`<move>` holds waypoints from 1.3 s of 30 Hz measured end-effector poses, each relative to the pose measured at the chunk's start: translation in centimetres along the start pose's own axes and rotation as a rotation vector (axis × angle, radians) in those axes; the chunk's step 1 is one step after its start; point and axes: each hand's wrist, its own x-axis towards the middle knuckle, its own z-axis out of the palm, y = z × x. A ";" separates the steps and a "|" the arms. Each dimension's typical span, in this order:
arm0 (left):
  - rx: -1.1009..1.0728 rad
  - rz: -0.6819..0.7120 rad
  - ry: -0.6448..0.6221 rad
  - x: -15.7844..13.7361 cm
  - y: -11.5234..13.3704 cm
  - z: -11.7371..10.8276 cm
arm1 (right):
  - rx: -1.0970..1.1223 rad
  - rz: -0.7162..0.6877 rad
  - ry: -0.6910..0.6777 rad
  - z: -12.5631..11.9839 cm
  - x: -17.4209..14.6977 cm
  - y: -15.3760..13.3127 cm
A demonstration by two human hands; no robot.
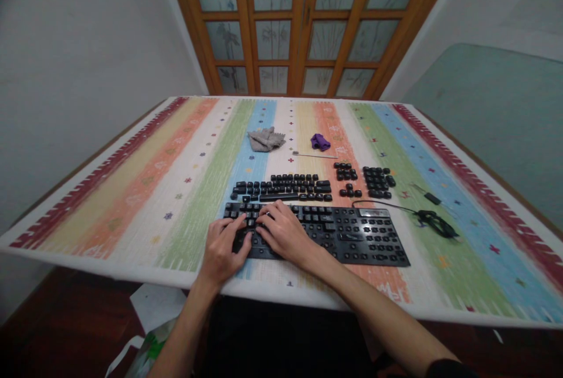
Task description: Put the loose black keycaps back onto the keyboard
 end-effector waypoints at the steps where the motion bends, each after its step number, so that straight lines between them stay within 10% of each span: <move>1: 0.006 0.005 -0.009 0.0 0.0 0.0 | 0.000 0.004 0.007 0.1 0.0 0.0; 39: -0.024 0.083 -0.043 0.3 0.2 -0.1 | -0.043 0.026 0.025 0.2 -0.2 -0.2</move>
